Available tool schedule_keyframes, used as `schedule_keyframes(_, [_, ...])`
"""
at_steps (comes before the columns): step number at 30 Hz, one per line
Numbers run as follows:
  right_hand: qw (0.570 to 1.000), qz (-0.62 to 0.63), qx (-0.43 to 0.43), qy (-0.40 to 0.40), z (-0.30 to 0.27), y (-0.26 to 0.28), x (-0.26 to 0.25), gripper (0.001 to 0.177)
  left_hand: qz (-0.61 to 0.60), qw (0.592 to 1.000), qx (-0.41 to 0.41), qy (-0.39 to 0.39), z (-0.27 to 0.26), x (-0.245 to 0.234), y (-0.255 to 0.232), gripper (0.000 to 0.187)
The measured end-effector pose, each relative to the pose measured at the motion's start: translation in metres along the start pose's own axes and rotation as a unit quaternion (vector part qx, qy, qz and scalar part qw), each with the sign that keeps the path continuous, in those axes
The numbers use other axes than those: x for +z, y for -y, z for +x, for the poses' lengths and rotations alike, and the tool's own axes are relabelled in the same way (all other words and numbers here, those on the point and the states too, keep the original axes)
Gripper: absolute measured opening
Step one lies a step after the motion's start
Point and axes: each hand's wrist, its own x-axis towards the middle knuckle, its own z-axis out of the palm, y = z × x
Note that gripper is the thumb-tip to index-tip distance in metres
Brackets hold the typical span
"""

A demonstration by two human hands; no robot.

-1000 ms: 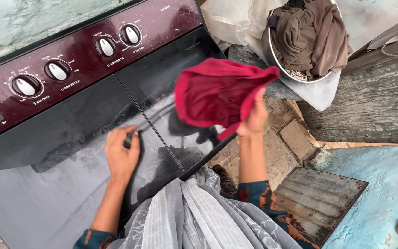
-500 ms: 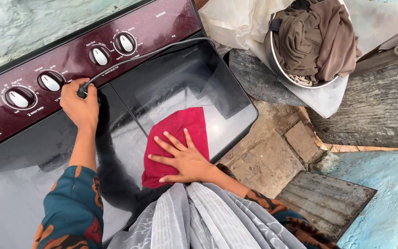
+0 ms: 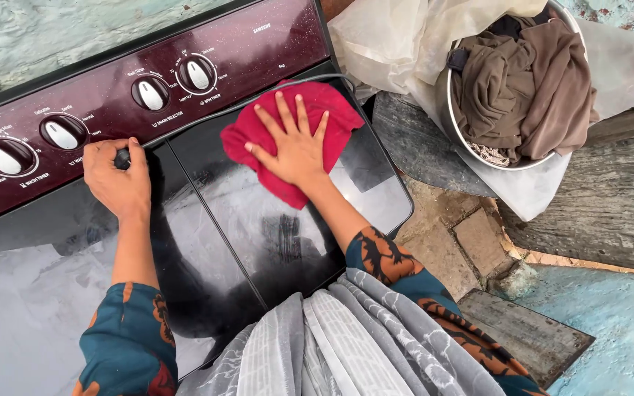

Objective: Clean the exterior and interior of a washing machine with a cloth.

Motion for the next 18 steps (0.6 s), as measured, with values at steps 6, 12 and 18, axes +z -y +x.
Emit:
schedule_keyframes(6, [0.996,0.003,0.085,0.010,0.027,-0.053,-0.010,0.076,0.026,1.000,0.002,-0.001,0.001,0.001,0.001,0.012])
schedule_keyframes(12, [0.992,0.016,0.125,-0.015,0.000,-0.073,-0.014,0.074,0.043,0.999,0.013,0.017,0.001,-0.002,-0.001,0.017])
schedule_keyframes(18, [0.988,0.019,0.144,-0.059,-0.063,-0.081,-0.019,0.070,0.041,0.998,0.030,0.036,0.001,0.001,0.002,0.018])
